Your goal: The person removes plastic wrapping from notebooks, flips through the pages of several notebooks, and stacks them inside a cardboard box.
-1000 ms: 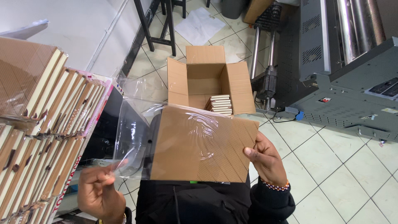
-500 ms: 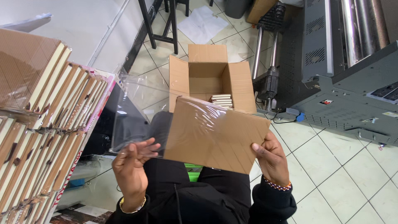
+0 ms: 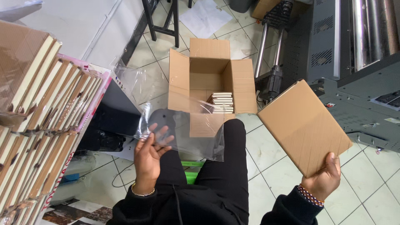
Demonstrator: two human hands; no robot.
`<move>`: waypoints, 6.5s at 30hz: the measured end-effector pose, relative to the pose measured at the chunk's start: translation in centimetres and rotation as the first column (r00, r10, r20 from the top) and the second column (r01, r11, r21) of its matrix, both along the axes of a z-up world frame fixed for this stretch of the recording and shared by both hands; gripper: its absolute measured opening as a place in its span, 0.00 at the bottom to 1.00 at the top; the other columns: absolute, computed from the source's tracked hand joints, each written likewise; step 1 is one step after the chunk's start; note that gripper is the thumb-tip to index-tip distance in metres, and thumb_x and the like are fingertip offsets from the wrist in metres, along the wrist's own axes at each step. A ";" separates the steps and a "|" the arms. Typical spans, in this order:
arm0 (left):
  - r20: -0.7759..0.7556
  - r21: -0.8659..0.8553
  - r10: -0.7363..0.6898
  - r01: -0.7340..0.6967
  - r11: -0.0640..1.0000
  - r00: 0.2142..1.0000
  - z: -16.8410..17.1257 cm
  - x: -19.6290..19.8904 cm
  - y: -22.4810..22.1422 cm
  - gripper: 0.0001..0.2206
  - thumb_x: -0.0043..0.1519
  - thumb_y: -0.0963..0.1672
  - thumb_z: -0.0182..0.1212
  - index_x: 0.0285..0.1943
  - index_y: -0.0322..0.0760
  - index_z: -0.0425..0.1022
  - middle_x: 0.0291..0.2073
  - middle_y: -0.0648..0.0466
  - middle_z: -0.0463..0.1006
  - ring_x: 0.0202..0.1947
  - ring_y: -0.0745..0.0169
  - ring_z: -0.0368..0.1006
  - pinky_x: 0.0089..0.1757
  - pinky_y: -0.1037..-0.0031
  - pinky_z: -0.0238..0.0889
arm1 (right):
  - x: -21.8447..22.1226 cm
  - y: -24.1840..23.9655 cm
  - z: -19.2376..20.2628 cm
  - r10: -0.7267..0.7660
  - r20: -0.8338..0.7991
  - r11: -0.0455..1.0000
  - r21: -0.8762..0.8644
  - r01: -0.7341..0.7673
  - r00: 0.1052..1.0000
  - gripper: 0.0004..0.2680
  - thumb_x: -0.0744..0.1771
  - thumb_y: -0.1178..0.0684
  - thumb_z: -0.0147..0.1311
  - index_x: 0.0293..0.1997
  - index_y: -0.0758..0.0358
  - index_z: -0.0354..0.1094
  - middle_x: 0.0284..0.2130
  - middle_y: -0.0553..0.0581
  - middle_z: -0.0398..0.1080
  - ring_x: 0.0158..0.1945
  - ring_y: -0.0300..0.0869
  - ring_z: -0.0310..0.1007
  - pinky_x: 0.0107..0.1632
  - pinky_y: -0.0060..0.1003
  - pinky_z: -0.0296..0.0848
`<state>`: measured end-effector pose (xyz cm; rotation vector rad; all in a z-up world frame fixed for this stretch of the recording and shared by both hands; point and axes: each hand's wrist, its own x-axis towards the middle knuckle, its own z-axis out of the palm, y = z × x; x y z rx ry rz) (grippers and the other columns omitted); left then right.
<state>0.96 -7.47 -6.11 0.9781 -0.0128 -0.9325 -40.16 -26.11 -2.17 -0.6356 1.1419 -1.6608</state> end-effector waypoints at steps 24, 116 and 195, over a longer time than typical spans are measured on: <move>-0.481 0.080 0.584 -0.630 0.772 0.654 -33.0 25.0 -27.1 0.29 0.67 0.34 0.48 0.80 0.28 0.48 0.65 0.34 0.72 0.56 0.41 0.77 0.55 0.63 0.75 | 4.7 -12.7 -14.9 0.007 -0.260 0.936 0.340 0.085 0.965 0.04 0.71 0.52 0.55 0.49 0.53 0.66 0.44 0.39 0.70 0.48 0.22 0.71 0.52 0.18 0.71; -0.106 0.367 -0.305 0.322 0.873 0.946 -35.9 9.1 -42.4 0.20 0.73 0.56 0.47 0.51 0.41 0.77 0.36 0.50 0.77 0.35 0.56 0.77 0.38 0.67 0.72 | 30.4 -30.0 -37.9 0.770 0.453 0.475 0.064 -0.878 0.450 0.24 0.67 0.57 0.51 0.74 0.64 0.55 0.60 0.69 0.69 0.58 0.53 0.75 0.58 0.51 0.76; 0.531 0.540 -0.739 0.506 0.673 0.415 -60.7 0.9 -51.5 0.17 0.68 0.38 0.56 0.64 0.45 0.76 0.59 0.48 0.76 0.69 0.44 0.63 0.69 0.58 0.49 | 24.5 -44.3 -58.8 0.503 -0.765 0.631 0.643 -0.434 -0.401 0.15 0.66 0.67 0.48 0.55 0.53 0.69 0.45 0.58 0.70 0.53 0.56 0.74 0.54 0.46 0.77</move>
